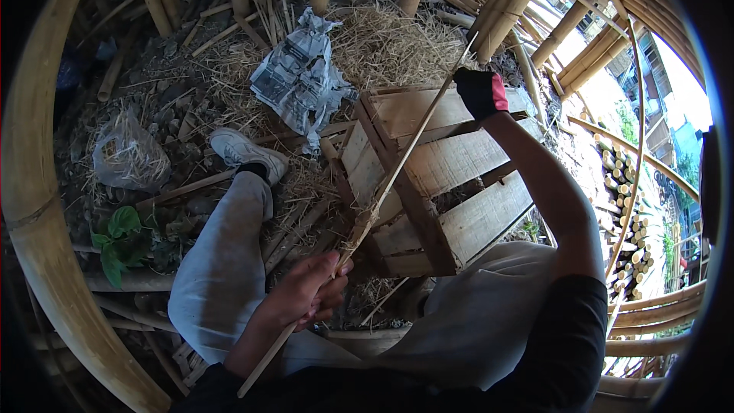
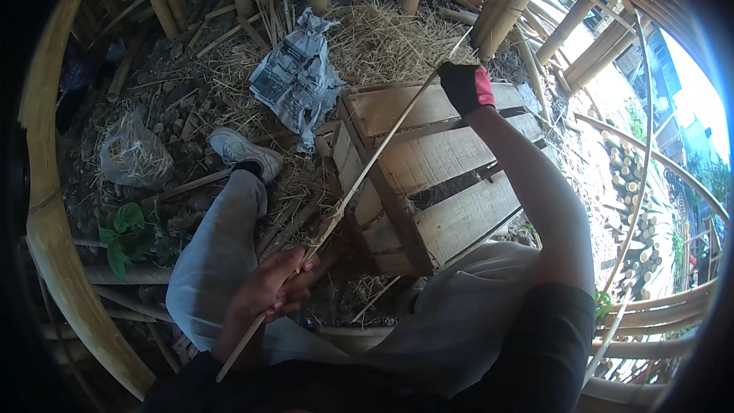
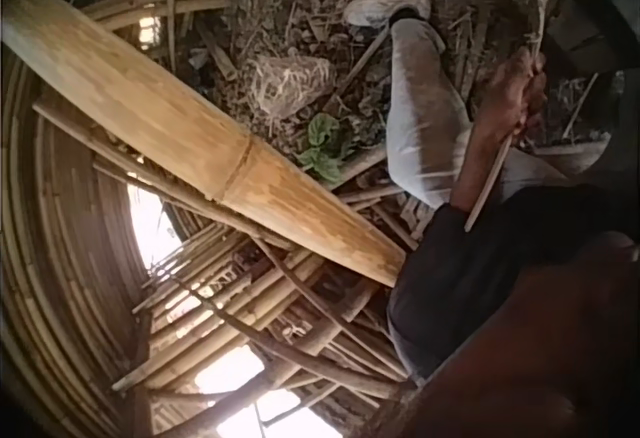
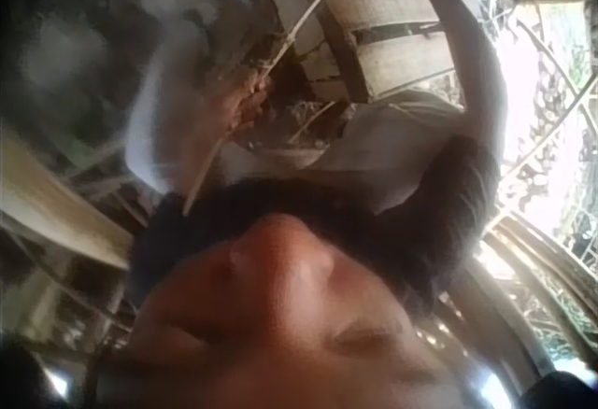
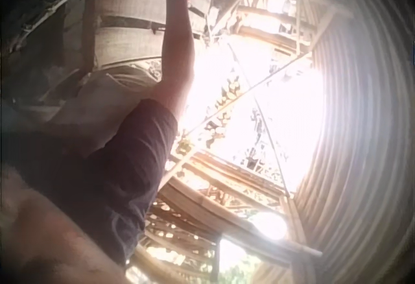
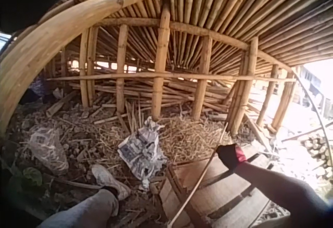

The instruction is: The person peels a bamboo stick with a knife, moving the blade along the length of the wood to remove shavings. They rotate the stick by hand and continue peeling different sides while working over a wooden crate.

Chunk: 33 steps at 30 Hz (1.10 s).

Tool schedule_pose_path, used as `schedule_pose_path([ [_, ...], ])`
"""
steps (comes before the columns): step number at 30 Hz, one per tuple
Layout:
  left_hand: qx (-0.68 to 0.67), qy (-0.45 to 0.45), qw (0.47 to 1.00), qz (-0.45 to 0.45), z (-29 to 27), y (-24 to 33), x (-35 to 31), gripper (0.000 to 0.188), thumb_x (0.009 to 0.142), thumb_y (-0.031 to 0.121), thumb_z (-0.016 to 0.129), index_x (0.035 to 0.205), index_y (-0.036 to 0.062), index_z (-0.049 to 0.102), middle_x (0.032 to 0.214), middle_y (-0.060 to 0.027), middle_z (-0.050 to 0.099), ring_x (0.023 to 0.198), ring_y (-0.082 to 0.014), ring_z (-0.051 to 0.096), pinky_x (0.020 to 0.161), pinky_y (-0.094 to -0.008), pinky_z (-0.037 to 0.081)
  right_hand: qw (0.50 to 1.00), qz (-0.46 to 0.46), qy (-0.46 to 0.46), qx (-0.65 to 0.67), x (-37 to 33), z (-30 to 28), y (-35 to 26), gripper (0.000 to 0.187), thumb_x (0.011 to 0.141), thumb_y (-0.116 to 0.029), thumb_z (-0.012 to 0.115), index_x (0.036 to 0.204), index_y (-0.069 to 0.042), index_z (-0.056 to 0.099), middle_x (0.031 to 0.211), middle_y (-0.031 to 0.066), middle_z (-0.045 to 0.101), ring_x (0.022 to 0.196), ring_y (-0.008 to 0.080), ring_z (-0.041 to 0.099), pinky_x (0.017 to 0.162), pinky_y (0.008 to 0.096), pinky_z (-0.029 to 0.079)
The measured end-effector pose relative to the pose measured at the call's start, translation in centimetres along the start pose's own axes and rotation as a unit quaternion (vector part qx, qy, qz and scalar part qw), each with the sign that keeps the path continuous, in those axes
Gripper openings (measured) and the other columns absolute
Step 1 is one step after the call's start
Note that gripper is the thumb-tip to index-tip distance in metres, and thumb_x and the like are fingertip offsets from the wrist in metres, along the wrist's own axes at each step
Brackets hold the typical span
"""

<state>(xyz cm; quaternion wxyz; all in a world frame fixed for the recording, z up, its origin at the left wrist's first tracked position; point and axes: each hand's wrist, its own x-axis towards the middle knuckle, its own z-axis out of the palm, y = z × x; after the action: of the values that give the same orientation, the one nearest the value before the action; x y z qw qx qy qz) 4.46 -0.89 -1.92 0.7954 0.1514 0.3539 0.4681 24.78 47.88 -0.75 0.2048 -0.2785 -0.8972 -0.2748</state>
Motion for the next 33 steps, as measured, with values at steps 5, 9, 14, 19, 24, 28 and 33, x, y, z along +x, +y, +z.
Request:
schedule_pose_path([
  [5,0.013,-0.006,1.000,0.021,-0.7,-0.3,0.6,0.034,0.109,0.041,0.035,0.097,0.0107,0.045,0.055,0.0062,0.032,0.039,-0.0027,0.029,0.031,-0.0192,0.025,0.989,0.080,-0.120,-0.027,1.5,-0.3,-1.6,0.024,0.094,-0.030,0.051,0.089,-0.014,0.069,0.080,0.0101,0.072,0.076,0.0318,0.072,0.061,0.0467,0.053],
  [9,0.043,-0.008,0.999,0.023,-2.3,-0.8,1.6,0.035,0.109,0.041,0.036,0.097,0.0103,0.047,0.055,0.0060,0.032,0.039,-0.0029,0.029,0.032,-0.0184,0.025,0.982,0.024,-0.189,-0.018,1.2,-0.8,0.0,0.033,0.098,-0.036,0.046,0.108,-0.015,0.069,0.101,0.0125,0.073,0.088,0.0316,0.073,0.067,0.0480,0.056],
  [14,0.092,0.067,0.991,0.066,-3.6,-2.1,3.4,0.042,0.107,0.050,0.039,0.099,0.0103,0.050,0.055,0.0057,0.034,0.037,-0.0033,0.028,0.033,-0.0190,0.027,0.705,0.321,-0.320,0.546,2.2,-3.8,-2.2,0.023,0.097,-0.034,0.059,0.093,-0.011,0.064,0.079,-0.0029,0.060,0.065,0.0060,0.054,0.057,0.0279,0.044],
  [19,0.180,0.043,0.977,0.106,-4.0,-3.2,5.6,0.040,0.104,0.050,0.046,0.101,0.0106,0.052,0.057,0.0058,0.040,0.038,-0.0025,0.035,0.034,-0.0198,0.028,0.718,0.304,-0.277,0.562,1.6,-5.6,-3.0,0.028,0.094,-0.037,0.060,0.099,-0.011,0.068,0.082,-0.0006,0.064,0.070,0.0124,0.058,0.064,0.0320,0.047],
  [24,0.208,0.047,0.966,0.148,-4.6,-3.6,6.2,0.034,0.103,0.045,0.053,0.105,0.0106,0.055,0.057,0.0063,0.043,0.038,-0.0026,0.039,0.034,-0.0209,0.029,0.900,0.231,-0.148,0.337,1.4,-2.7,-1.1,0.038,0.092,-0.044,0.056,0.106,-0.010,0.069,0.092,0.0130,0.070,0.088,0.0309,0.066,0.080,0.0403,0.048],
  [28,0.234,0.106,0.960,0.113,-3.8,-3.2,5.7,0.030,0.102,0.041,0.057,0.104,0.0107,0.056,0.057,0.0067,0.043,0.038,-0.0032,0.039,0.034,-0.0211,0.030,0.860,0.317,-0.143,0.374,1.7,-3.5,-1.0,0.032,0.093,-0.036,0.057,0.100,-0.008,0.069,0.085,0.0132,0.070,0.075,0.0287,0.067,0.070,0.0410,0.049],
  [33,0.212,0.090,0.966,0.115,-3.6,-3.4,5.8,0.030,0.104,0.041,0.052,0.103,0.0108,0.055,0.056,0.0068,0.042,0.038,-0.0033,0.038,0.034,-0.0210,0.029,0.806,0.408,-0.114,0.414,1.1,-2.9,0.1,0.031,0.095,-0.035,0.058,0.100,-0.007,0.068,0.083,0.0126,0.070,0.071,0.0275,0.067,0.066,0.0408,0.048],
])
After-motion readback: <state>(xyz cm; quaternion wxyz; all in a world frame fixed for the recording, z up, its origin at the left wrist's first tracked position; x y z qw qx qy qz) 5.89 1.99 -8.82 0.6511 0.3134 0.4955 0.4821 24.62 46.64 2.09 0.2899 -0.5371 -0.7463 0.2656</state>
